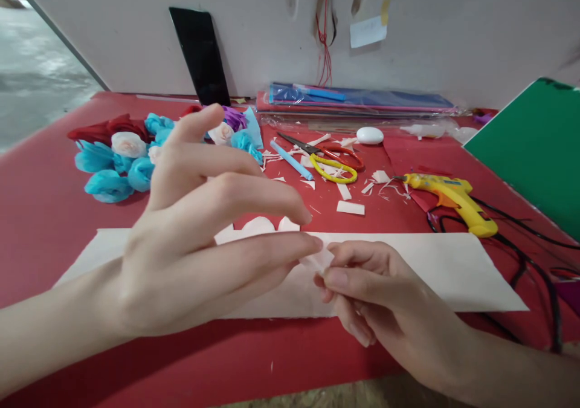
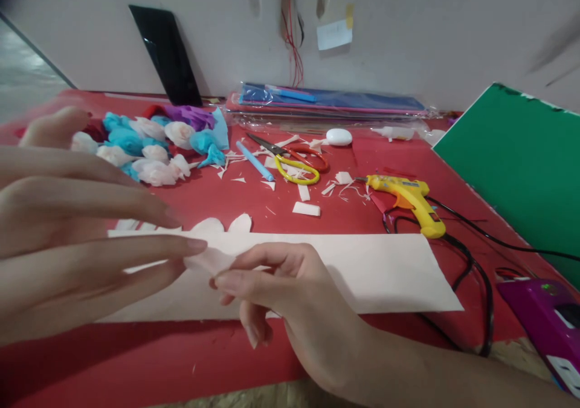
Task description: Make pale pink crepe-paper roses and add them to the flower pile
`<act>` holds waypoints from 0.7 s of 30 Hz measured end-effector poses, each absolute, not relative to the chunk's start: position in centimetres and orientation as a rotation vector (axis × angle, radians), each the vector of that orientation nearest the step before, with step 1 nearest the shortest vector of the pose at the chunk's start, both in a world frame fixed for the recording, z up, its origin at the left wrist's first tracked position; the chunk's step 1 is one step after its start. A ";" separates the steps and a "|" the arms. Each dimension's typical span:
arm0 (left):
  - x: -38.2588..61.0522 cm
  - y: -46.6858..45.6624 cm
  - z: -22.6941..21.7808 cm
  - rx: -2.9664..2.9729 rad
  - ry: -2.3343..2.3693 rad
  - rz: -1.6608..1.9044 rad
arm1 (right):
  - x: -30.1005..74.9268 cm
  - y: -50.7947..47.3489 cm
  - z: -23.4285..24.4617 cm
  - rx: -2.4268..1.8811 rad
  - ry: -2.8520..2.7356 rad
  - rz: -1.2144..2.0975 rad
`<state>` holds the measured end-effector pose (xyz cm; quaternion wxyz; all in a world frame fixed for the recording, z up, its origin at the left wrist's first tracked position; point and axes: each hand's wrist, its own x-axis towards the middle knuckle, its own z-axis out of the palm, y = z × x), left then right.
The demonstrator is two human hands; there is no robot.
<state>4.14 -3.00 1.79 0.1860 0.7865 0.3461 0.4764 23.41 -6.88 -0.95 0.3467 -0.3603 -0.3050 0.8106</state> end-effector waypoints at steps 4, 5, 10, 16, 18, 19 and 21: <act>2.9 -2.9 0.6 2.784 0.851 1.454 | 23.5 -7.1 -1.2 -0.940 -0.813 2.098; 2.7 -2.9 0.4 2.835 0.826 1.457 | 23.5 -7.1 -1.2 -0.933 -0.809 2.102; 2.4 -2.9 0.0 2.977 0.803 1.361 | 23.5 -7.1 -1.4 -0.896 -0.794 2.114; 2.8 -2.9 1.2 2.974 0.754 1.359 | 23.6 -7.2 -1.4 -0.884 -0.806 2.109; 2.9 -3.0 1.3 2.972 0.753 1.354 | 23.6 -7.1 -1.5 -0.879 -0.809 2.107; 3.0 -3.1 1.3 2.960 0.757 1.370 | 23.5 -7.1 -1.5 -0.874 -0.808 2.106; 3.2 -3.2 1.3 2.927 0.777 1.399 | 23.5 -7.0 -1.6 -0.864 -0.798 2.109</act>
